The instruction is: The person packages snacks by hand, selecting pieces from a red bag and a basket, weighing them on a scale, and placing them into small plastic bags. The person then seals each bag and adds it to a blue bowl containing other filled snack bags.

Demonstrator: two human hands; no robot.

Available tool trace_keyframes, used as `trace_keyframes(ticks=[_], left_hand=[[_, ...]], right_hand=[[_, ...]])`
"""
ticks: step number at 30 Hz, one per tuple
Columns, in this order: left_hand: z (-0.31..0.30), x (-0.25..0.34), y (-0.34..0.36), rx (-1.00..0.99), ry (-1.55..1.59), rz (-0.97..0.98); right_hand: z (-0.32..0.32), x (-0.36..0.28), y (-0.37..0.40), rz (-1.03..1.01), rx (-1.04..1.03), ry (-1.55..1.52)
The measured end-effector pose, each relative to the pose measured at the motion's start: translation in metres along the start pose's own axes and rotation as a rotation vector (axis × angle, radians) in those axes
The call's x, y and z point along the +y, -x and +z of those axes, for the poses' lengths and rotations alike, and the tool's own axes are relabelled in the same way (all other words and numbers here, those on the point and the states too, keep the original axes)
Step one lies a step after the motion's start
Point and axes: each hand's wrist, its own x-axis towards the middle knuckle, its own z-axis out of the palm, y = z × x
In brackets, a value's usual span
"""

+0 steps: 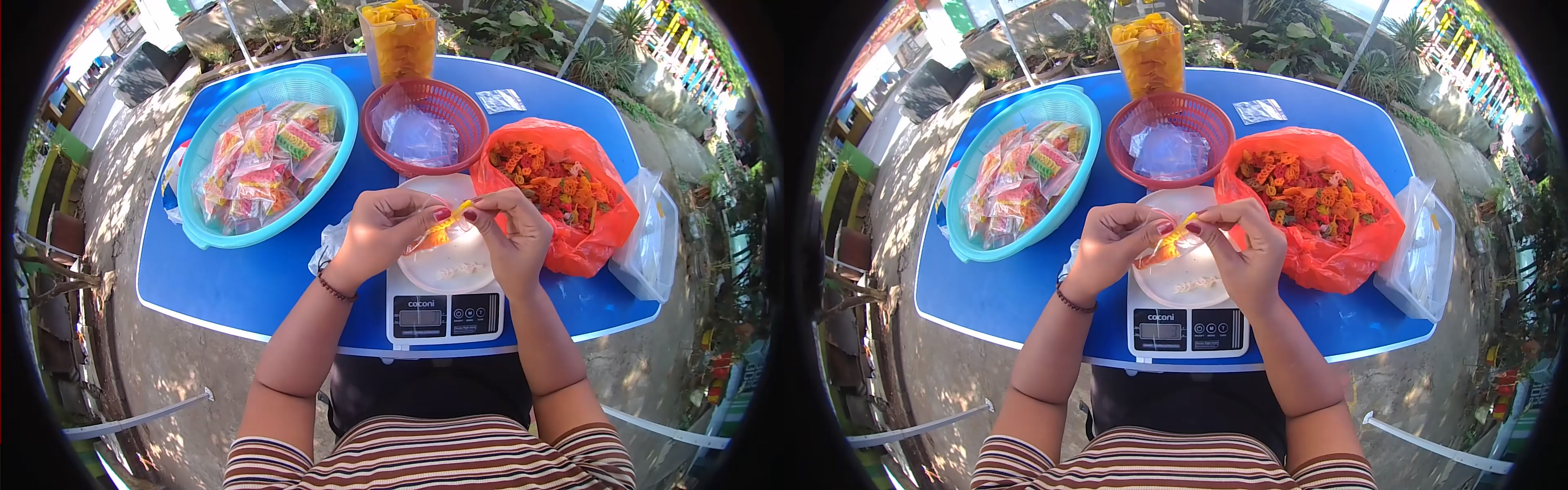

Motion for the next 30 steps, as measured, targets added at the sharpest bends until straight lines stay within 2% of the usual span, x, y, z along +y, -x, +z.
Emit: trace_keyframes(ticks=[3, 7, 10, 13, 16, 19, 22, 25, 30], left_hand=[[-0.002, -0.001, 0.001, -0.002, -0.029, 0.018], [0.0, -0.005, -0.001, 0.085, -0.063, 0.05], [-0.001, -0.001, -0.003, 0.14, 0.032, 0.093], [-0.004, 0.003, -0.006, 0.159, 0.059, 0.138], [-0.004, 0.001, -0.005, 0.16, 0.052, 0.141], [-0.002, 0.001, -0.004, 0.148, 0.019, 0.104], [0.002, 0.005, -0.002, 0.134, -0.003, 0.07], [0.004, 0.008, 0.0, 0.127, 0.015, 0.052], [0.004, 0.011, 0.001, 0.097, 0.047, 0.048]], right_hand=[[0.0, -0.004, -0.009, -0.271, -0.137, 0.282], [-0.002, -0.009, -0.005, 0.071, -0.152, -0.029], [-0.007, -0.009, -0.011, -0.043, -0.239, 0.637], [-0.015, 0.0, -0.013, -0.236, -0.327, 0.84], [-0.014, -0.002, -0.013, -0.242, -0.293, 0.797], [-0.008, -0.009, -0.014, -0.134, -0.166, 0.488], [0.003, -0.008, -0.009, -0.086, 0.129, 0.056], [0.004, -0.006, -0.003, -0.106, 0.194, -0.076], [0.009, -0.006, 0.003, -0.022, 0.165, -0.244]])
